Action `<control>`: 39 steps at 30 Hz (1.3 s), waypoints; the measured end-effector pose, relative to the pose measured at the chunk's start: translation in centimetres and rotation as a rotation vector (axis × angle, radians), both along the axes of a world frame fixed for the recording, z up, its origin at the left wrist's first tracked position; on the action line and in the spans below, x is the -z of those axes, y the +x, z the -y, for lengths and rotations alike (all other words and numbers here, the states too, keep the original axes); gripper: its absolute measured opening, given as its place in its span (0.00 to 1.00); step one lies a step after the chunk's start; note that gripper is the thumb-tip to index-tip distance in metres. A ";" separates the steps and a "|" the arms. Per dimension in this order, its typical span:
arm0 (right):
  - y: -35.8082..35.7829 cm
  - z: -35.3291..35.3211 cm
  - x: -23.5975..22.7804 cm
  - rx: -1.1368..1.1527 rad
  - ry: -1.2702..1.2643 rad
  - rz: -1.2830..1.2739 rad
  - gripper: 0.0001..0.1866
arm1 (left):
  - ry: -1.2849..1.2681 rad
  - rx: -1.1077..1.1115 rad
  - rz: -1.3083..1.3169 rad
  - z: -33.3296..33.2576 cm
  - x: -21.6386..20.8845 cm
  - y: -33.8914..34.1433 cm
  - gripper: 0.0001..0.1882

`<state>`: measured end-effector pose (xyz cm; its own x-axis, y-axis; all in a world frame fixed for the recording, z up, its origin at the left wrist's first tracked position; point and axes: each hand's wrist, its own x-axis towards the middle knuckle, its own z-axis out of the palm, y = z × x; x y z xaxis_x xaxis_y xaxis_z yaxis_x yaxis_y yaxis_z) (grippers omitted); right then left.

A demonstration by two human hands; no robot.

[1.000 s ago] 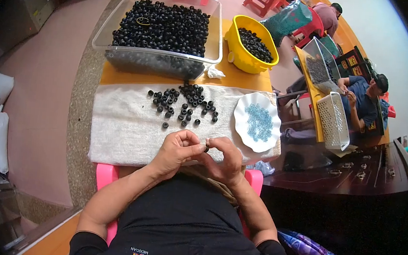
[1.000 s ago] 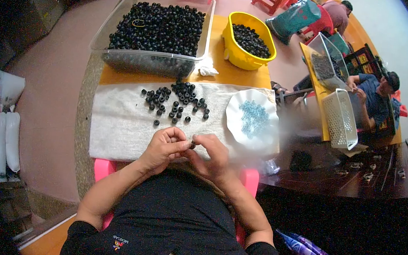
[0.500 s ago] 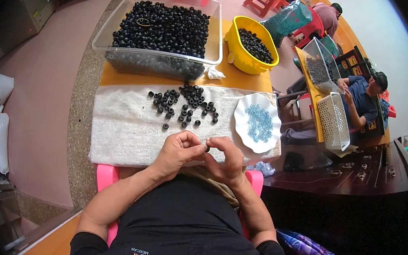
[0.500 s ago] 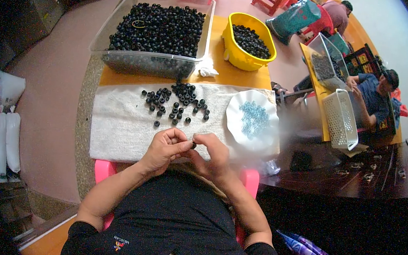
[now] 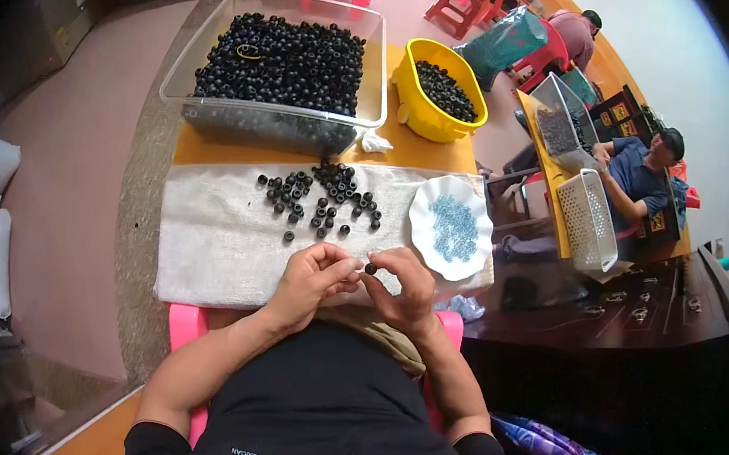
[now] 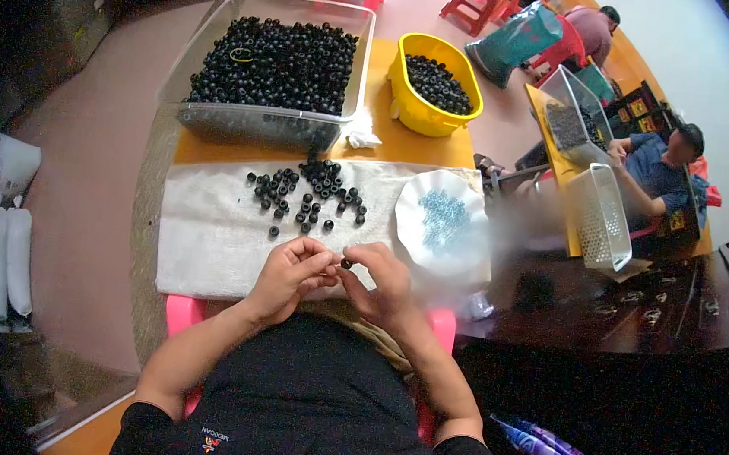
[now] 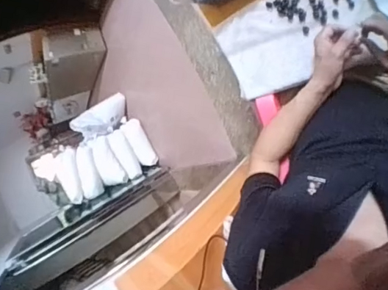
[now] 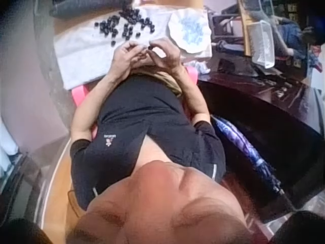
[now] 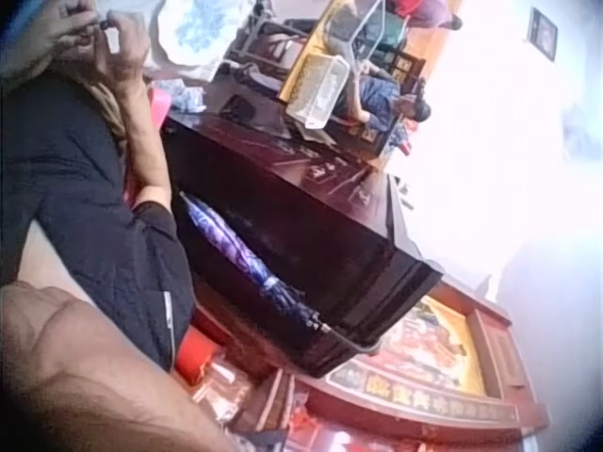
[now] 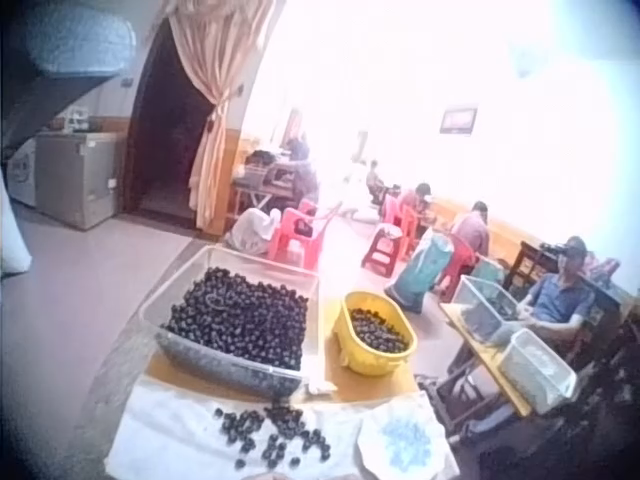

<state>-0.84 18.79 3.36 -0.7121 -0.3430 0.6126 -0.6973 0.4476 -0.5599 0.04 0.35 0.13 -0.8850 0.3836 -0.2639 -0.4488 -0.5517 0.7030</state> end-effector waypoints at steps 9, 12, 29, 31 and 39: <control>-4.3 -2.0 -4.5 0.229 0.090 -0.160 0.13 | -0.036 -0.013 0.020 -0.2 -0.2 0.2 0.09; -7.2 -3.0 -7.0 0.356 0.152 -0.317 0.11 | -0.063 0.012 0.022 0.0 -0.3 0.2 0.07; -16.4 -4.1 -4.6 0.119 0.169 -0.046 0.10 | -0.020 0.013 -0.019 0.0 0.2 0.0 0.07; -12.7 -1.3 -2.7 -0.093 0.057 0.193 0.10 | -0.003 0.003 -0.016 -0.2 0.3 0.1 0.06; -8.9 2.8 -1.2 -0.146 0.572 0.129 0.11 | -0.079 0.029 -0.131 -0.6 1.0 0.3 0.06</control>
